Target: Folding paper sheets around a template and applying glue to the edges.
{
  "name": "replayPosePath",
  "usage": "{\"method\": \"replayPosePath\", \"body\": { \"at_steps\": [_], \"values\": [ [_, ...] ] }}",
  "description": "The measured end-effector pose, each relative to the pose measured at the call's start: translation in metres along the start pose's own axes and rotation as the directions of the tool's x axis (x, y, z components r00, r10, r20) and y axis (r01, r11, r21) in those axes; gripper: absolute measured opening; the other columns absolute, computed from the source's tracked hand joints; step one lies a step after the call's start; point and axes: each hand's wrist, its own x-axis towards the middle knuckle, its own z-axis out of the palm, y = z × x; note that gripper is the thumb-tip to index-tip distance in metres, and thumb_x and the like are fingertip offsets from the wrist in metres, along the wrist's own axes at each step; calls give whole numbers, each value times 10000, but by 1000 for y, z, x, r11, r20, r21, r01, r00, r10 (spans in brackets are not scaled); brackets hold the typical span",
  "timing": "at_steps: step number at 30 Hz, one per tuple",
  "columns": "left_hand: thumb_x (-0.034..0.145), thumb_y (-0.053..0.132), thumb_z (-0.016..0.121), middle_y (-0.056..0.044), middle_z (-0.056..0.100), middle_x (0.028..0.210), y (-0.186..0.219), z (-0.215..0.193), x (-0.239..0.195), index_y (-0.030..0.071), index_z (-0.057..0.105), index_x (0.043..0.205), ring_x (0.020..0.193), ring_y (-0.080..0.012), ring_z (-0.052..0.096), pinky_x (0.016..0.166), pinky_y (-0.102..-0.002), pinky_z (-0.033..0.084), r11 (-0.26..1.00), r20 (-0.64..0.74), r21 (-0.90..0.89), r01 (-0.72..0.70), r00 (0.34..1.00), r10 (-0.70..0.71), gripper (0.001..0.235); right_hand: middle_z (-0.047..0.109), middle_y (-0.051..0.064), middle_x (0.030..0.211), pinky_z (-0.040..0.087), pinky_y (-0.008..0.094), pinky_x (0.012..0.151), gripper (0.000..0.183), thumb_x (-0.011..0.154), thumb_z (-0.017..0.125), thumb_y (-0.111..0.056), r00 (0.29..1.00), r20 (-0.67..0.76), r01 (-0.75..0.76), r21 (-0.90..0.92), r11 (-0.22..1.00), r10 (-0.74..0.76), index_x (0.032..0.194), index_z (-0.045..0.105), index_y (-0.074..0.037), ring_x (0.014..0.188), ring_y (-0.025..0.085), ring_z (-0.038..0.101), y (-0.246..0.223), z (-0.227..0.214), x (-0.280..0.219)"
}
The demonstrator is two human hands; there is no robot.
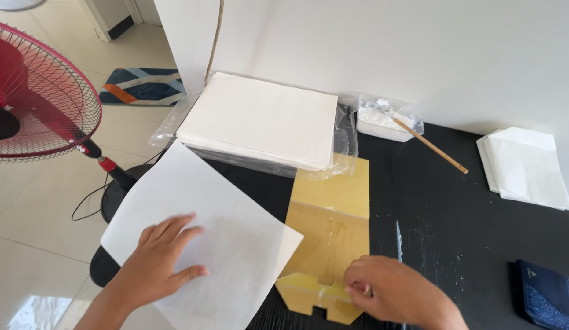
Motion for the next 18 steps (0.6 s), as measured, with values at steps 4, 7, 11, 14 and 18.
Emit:
{"method": "replayPosePath", "body": {
  "at_steps": [4,7,11,14,18],
  "values": [
    [926,723,584,-81,-19,1728,-6,11,2,294,188,1630,1578,-274,-39,1219,-438,27,997,111,82,-2,994,-7,915,630,-132,795,467,249,669,152,956,594,-267,995,-26,-97,67,993,99,809,630,-259,752,61,562,11,-8,-9],
    [874,735,644,-32,10,1738,3,4,-7,366,255,1611,1589,-229,21,1207,-465,91,997,178,38,60,982,-66,912,631,-8,682,478,277,554,167,908,644,-86,863,-439,374,225,899,-250,746,670,-117,613,118,571,19,-13,-20],
    [958,584,539,-57,42,1722,19,2,-15,416,375,1571,1494,-290,183,1159,-520,166,999,224,48,24,974,-34,657,558,1,709,410,286,585,184,963,575,-153,693,-698,449,222,866,-180,791,609,-98,620,137,485,25,-8,-23],
    [994,508,475,-92,73,1683,46,2,-13,458,390,1571,1458,-372,188,1165,-557,168,1000,290,22,21,957,-26,585,572,-7,712,438,270,578,181,967,600,-179,707,-686,427,226,876,-168,806,631,-101,614,127,497,24,-8,-19],
    [921,706,590,-168,341,1511,58,47,-4,338,398,1566,1378,-432,308,1089,-581,245,991,12,108,-84,996,83,767,656,-40,729,455,263,555,178,960,655,-282,857,-513,205,245,947,-53,875,726,-143,614,106,549,12,-14,-30]
  ]
}}
